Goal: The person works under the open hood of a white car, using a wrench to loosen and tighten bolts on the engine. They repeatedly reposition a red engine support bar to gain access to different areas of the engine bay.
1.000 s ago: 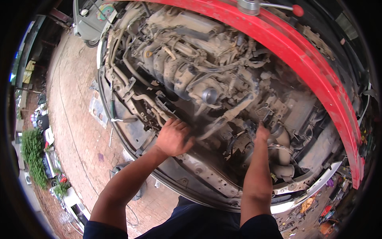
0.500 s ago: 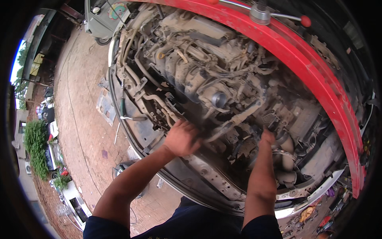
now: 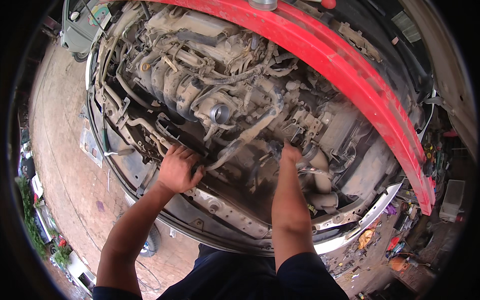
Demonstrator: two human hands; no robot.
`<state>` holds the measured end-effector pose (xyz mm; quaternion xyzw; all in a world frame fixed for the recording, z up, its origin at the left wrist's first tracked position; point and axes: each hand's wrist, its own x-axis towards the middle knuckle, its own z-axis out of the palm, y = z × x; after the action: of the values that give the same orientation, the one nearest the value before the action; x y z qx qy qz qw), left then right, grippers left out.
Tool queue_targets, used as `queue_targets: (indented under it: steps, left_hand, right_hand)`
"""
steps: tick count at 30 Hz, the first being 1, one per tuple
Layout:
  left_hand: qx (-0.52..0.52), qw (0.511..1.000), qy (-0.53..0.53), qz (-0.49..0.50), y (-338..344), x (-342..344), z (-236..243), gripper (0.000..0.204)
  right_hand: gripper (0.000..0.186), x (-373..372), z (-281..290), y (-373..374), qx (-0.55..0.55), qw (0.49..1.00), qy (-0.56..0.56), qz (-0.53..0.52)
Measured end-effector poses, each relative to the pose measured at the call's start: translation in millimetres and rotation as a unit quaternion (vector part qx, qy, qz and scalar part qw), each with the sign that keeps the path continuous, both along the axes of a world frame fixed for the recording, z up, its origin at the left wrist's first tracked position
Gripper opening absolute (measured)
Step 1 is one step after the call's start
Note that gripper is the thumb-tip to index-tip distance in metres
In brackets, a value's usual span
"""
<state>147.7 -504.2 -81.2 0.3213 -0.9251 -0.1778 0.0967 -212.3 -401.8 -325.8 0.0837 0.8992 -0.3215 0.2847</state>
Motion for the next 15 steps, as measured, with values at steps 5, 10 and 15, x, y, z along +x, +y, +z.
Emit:
queue_targets:
  steps: [5,10,15]
  left_hand:
    - [0.004,1.0,-0.014,0.008,2.8,0.6,0.8,0.031]
    - [0.005,1.0,-0.027,0.007,1.7,0.1,1.4,0.03]
    - [0.001,1.0,-0.019,0.004,3.0,-4.6,5.8,0.029]
  right_hand:
    - [0.073,-11.3,-4.5,14.3,-0.106,0.988,-0.106,-0.038]
    - [0.074,-2.6,-8.5,3.3,0.052,0.993,0.073,0.072]
    - [0.083,-7.3,-12.1,15.7,0.0,0.998,-0.03,0.063]
